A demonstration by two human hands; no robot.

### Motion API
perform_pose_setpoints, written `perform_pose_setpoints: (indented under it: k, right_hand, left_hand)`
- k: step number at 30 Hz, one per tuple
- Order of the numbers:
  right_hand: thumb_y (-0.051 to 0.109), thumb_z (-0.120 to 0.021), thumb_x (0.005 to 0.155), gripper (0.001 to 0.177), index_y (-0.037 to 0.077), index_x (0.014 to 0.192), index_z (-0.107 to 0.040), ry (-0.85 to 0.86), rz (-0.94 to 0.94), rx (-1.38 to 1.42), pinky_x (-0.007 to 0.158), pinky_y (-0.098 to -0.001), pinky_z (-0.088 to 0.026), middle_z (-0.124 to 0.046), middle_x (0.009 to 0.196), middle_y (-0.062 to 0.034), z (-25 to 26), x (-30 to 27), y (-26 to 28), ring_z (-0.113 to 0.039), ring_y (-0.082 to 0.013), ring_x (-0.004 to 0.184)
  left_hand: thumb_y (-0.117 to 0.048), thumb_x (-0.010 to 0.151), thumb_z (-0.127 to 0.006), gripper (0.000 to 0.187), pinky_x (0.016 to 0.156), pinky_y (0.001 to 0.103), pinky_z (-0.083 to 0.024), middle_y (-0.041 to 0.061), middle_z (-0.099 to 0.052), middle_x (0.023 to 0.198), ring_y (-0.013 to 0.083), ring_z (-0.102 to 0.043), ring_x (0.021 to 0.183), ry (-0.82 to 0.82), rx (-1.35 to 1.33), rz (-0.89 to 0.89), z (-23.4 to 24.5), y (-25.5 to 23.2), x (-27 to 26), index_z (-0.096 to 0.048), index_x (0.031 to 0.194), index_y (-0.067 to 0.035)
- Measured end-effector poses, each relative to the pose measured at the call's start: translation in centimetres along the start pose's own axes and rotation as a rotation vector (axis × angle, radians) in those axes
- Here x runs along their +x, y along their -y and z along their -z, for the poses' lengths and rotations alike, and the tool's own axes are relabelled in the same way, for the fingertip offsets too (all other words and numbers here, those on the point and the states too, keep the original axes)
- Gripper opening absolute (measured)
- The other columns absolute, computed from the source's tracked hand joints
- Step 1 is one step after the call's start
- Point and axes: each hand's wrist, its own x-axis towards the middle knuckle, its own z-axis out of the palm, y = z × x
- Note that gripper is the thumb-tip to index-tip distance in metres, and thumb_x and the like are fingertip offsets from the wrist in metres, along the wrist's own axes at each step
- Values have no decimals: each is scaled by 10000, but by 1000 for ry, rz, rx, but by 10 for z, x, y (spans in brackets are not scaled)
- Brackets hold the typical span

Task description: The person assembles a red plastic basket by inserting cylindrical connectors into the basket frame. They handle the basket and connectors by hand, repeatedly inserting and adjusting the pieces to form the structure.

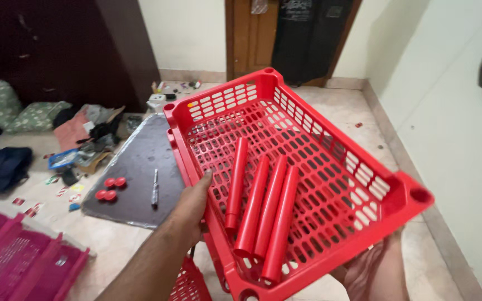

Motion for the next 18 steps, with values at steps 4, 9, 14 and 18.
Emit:
perform_pose_setpoints:
  k: [4, 9, 14, 18]
  right_hand:
    - [743, -237, 946, 755, 271, 1513, -398, -1023, -200, -419, 970, -618, -530, -557, 1514, -63, -10, -1, 9, -629, -331, 1236]
    - [721, -261, 980, 725, 317, 1569, -388, -1187, -270, -325, 953, -660, -475, -549, 1426, -142, -25, -1, 10, -590, -434, 1204]
    - [262, -635, 932, 682, 367, 1536, -335, -1124, -429, -553, 902, -586, -598, -587, 1294, -88, -8, -4, 11, -670, -375, 1061]
    - [154, -632, 879, 668, 305, 1483, -390, -1105, -397, -530, 826, -532, -623, -610, 1222, -100, 12, -7, 6, -685, -337, 925]
  left_hand:
    - [-620, 963, -523, 534, 809, 528, -548, 47, -706, 935, 228, -654, 841, 24, -30, 4, -19, 2, 6, -703, 1165, -159]
    - [-596, 953, -543, 522, 840, 535, -529, 45, -718, 1048, 229, -663, 912, -11, 14, 36, -29, -3, 7, -669, 1241, -180]
    - [-595, 946, -541, 537, 849, 520, -525, 44, -737, 1100, 230, -695, 968, 21, 75, 18, -39, -5, 6, -657, 1268, -181]
    - [-570, 944, -568, 531, 843, 523, -556, 54, -728, 1118, 239, -703, 990, 8, 89, -30, -35, -3, 5, -621, 1282, -164]
